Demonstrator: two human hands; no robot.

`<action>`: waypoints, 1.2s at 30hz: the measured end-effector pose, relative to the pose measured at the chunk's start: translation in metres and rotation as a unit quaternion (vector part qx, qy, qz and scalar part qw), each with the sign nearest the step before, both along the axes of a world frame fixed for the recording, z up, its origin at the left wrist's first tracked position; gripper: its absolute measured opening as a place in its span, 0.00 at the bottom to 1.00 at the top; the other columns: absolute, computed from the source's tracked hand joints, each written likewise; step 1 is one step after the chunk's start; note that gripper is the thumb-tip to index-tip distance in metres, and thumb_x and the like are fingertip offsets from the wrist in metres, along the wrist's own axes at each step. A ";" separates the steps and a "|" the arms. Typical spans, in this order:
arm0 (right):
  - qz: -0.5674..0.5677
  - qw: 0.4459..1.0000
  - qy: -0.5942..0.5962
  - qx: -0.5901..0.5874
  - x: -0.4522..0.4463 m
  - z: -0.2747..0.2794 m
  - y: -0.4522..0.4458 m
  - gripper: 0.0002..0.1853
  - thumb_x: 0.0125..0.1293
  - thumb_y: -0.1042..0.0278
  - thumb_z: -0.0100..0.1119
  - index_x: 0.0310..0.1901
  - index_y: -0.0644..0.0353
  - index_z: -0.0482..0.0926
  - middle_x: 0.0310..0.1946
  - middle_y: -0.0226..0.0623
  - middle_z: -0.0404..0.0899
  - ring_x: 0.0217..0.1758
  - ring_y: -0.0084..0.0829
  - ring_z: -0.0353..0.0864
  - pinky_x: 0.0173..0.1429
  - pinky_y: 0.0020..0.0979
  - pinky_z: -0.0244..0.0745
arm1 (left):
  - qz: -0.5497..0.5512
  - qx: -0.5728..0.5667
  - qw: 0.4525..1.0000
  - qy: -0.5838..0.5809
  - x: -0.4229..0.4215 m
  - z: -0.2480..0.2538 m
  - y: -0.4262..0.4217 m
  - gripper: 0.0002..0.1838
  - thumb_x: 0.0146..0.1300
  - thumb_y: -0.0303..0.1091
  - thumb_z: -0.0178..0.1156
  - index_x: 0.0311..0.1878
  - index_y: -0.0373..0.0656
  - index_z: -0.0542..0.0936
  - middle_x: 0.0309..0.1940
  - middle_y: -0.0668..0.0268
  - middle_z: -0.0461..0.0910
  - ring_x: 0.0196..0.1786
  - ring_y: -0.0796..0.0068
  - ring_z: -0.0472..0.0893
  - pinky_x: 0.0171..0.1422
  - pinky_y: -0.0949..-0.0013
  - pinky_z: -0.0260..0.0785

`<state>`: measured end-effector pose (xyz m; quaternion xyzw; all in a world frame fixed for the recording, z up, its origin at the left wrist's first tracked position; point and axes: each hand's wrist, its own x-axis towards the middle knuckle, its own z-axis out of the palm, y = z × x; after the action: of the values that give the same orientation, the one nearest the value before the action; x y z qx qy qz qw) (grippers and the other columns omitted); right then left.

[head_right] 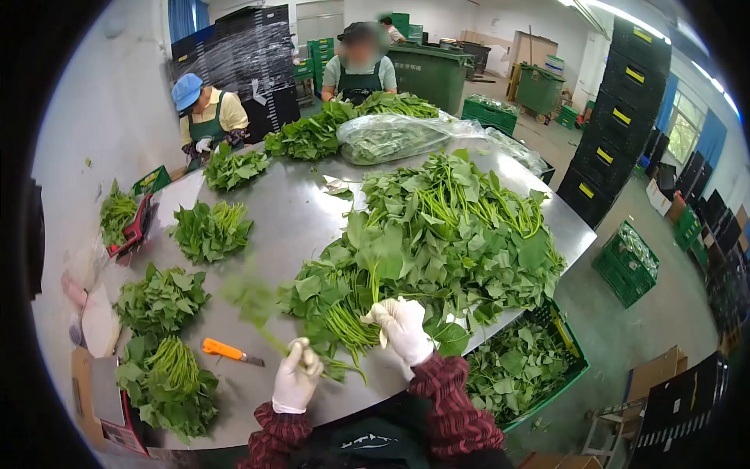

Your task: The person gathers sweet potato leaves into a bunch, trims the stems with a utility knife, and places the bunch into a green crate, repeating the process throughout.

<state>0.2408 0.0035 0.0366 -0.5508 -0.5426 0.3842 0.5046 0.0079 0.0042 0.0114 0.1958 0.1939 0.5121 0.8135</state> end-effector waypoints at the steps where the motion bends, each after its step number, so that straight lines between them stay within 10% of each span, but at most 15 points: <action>1: 0.028 0.998 0.048 0.023 -0.006 0.004 -0.011 0.12 0.70 0.67 0.45 0.36 0.65 0.76 0.26 0.29 0.77 0.16 0.13 0.65 0.21 0.16 0.60 | 0.000 0.002 1.000 0.027 0.009 0.006 -0.004 0.10 0.67 0.35 0.52 0.45 0.41 0.75 0.24 0.70 0.71 0.24 0.80 0.65 0.30 0.77 0.56; 3: -0.006 0.986 0.165 -0.007 -0.026 0.010 -0.031 0.12 0.70 0.67 0.45 0.36 0.65 0.76 0.26 0.29 0.76 0.16 0.14 0.65 0.22 0.17 0.61 | -0.002 0.007 0.995 0.101 0.021 0.016 -0.004 0.11 0.66 0.35 0.53 0.46 0.40 0.75 0.30 0.68 0.76 0.27 0.81 0.69 0.30 0.78 0.58; 11: 0.115 0.991 -0.052 0.035 -0.040 0.001 -0.062 0.13 0.70 0.66 0.48 0.31 0.64 0.77 0.18 0.29 0.73 0.16 0.19 0.70 0.24 0.21 0.66 | -0.082 -0.014 0.988 0.130 0.053 0.013 -0.008 0.14 0.65 0.39 0.56 0.43 0.36 0.77 0.26 0.69 0.75 0.26 0.84 0.70 0.28 0.80 0.59; 17: -0.336 0.905 -0.195 0.174 -0.053 -0.017 -0.073 0.09 0.62 0.77 0.53 0.23 0.62 0.74 0.13 0.33 0.71 0.13 0.22 0.67 0.20 0.24 0.62 | 0.059 0.016 0.988 0.143 0.055 0.006 -0.027 0.10 0.67 0.36 0.52 0.37 0.39 0.74 0.30 0.66 0.75 0.26 0.82 0.69 0.28 0.80 0.60; 19: -0.401 0.903 0.141 0.059 -0.032 0.003 -0.069 0.10 0.66 0.72 0.52 0.27 0.63 0.75 0.15 0.27 0.71 0.15 0.16 0.67 0.20 0.23 0.61 | 0.115 0.065 0.982 0.133 0.038 0.012 -0.017 0.11 0.68 0.40 0.50 0.37 0.42 0.73 0.34 0.66 0.73 0.30 0.80 0.70 0.32 0.78 0.63; 21: -0.410 0.909 0.068 0.025 0.012 0.004 -0.060 0.13 0.66 0.63 0.55 0.41 0.67 0.76 0.22 0.31 0.77 0.17 0.20 0.73 0.24 0.20 0.67 | 0.171 0.101 0.977 0.082 0.020 0.021 -0.004 0.10 0.68 0.38 0.50 0.39 0.40 0.74 0.42 0.60 0.76 0.38 0.73 0.76 0.38 0.71 0.70; 26: -0.366 0.857 -0.354 -0.074 0.061 -0.024 -0.072 0.17 0.65 0.57 0.54 0.25 0.61 0.72 0.10 0.39 0.72 0.15 0.33 0.77 0.20 0.31 0.69 | 0.163 0.109 0.979 0.061 -0.034 0.012 0.008 0.11 0.69 0.39 0.48 0.44 0.40 0.72 0.54 0.54 0.72 0.51 0.65 0.77 0.45 0.62 0.74; 27: -0.307 0.926 -0.207 -0.077 0.042 -0.019 -0.069 0.16 0.65 0.57 0.54 0.26 0.60 0.72 0.08 0.39 0.69 0.13 0.35 0.75 0.19 0.32 0.67 | 0.144 0.129 0.980 0.044 -0.041 0.008 0.008 0.11 0.69 0.39 0.48 0.45 0.40 0.71 0.54 0.53 0.72 0.51 0.64 0.77 0.44 0.62 0.74; 30: -0.165 0.923 -0.345 0.041 -0.011 -0.049 -0.056 0.15 0.63 0.52 0.55 0.30 0.57 0.74 0.25 0.44 0.77 0.27 0.46 0.77 0.32 0.40 0.72 | 0.149 0.105 0.983 0.019 -0.038 0.013 0.003 0.12 0.69 0.38 0.48 0.49 0.42 0.70 0.39 0.60 0.75 0.37 0.74 0.74 0.39 0.71 0.66; 36: -0.056 0.889 -0.454 -0.014 -0.066 -0.094 -0.027 0.19 0.64 0.51 0.53 0.26 0.60 0.73 0.17 0.46 0.75 0.18 0.45 0.76 0.24 0.42 0.70 | 0.172 0.098 0.980 -0.025 -0.050 0.013 -0.002 0.12 0.69 0.37 0.49 0.51 0.44 0.70 0.19 0.74 0.59 0.23 0.82 0.58 0.32 0.75 0.52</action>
<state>0.1745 -0.0235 -0.0578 -0.7017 -0.6753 0.0712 0.2158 -0.0423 0.0024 0.0241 0.2254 0.1531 0.6658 0.6946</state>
